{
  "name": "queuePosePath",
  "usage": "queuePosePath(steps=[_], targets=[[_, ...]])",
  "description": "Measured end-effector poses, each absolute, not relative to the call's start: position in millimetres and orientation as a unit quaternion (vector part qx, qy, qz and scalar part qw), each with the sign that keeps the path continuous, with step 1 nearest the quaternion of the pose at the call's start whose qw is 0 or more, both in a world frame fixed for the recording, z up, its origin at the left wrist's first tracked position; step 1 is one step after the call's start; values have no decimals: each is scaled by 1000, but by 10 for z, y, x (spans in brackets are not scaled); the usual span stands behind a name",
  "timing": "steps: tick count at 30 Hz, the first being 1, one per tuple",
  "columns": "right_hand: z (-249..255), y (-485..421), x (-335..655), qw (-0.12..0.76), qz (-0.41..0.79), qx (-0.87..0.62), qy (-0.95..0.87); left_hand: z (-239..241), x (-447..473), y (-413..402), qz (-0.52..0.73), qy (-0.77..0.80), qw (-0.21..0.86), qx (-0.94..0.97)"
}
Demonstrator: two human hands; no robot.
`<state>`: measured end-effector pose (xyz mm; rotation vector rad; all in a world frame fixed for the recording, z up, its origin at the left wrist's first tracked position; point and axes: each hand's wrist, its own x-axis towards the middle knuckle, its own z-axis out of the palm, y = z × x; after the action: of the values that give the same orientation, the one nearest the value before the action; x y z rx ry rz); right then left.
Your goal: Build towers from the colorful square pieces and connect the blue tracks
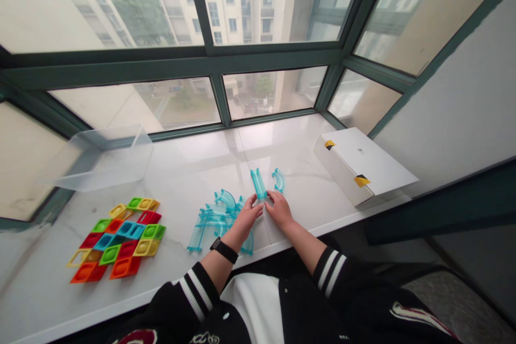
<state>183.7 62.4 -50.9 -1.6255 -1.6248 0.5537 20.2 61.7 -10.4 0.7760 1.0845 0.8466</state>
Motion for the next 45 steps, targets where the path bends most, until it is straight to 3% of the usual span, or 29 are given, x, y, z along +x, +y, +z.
queuePosePath(steps=[17, 30, 38, 45], targets=[[-563, 594, 1833, 362, 184, -638, -655, 54, 205, 605, 374, 489, 712, 338], [-623, 546, 1828, 405, 187, -626, -640, 89, 110, 587, 379, 481, 712, 344], [-622, 543, 1825, 412, 190, -630, -630, 521, -662, 421, 392, 453, 723, 344], [-645, 528, 1859, 458, 204, -631, -592, 550, -1658, 136, 524, 518, 610, 291]])
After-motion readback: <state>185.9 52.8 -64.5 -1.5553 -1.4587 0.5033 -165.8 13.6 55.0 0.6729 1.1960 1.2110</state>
